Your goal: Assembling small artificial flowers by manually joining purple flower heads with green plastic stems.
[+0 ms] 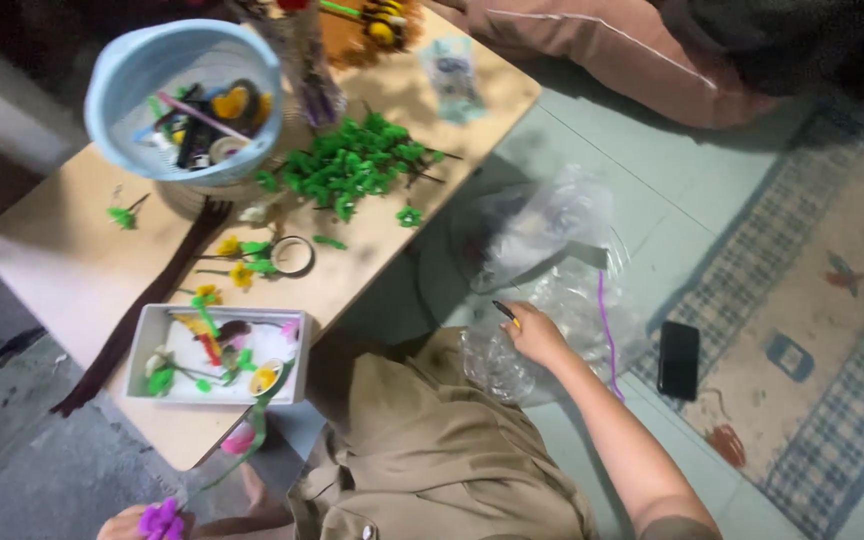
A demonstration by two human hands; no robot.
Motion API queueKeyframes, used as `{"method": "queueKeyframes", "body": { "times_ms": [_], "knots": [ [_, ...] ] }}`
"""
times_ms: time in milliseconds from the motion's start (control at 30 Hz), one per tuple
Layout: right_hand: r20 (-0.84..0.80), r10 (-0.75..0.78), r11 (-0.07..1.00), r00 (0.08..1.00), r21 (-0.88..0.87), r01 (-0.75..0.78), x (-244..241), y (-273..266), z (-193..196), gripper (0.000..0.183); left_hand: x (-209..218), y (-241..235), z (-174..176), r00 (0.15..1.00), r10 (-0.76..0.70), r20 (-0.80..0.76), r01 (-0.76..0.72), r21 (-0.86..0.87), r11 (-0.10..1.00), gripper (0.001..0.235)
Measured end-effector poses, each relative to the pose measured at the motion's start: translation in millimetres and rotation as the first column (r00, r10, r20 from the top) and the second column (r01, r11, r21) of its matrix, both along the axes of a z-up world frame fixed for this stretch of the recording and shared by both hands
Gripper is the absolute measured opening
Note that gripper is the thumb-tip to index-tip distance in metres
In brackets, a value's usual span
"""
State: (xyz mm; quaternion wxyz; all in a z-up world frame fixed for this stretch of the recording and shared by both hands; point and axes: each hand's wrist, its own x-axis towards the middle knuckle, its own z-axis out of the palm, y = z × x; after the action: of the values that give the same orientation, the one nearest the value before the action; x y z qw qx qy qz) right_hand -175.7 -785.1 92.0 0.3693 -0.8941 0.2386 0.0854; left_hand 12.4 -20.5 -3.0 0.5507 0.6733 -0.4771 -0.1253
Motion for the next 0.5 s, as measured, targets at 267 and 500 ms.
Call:
{"method": "queueKeyframes", "body": {
  "times_ms": [267, 500],
  "knots": [
    [-0.001, 0.154, 0.987, 0.988, -0.055, -0.154, 40, 29, 6, 0.042, 2, -31, 43, 0.947, 0.321, 0.008, -0.321, -0.022, 0.947, 0.019],
    [-0.059, 0.092, 0.996, 0.994, 0.027, -0.091, 63, 44, 30, 0.05, 3, 36, -33, 0.778, 0.293, -0.555, -0.286, 0.103, 0.953, 0.025]
  ]
}}
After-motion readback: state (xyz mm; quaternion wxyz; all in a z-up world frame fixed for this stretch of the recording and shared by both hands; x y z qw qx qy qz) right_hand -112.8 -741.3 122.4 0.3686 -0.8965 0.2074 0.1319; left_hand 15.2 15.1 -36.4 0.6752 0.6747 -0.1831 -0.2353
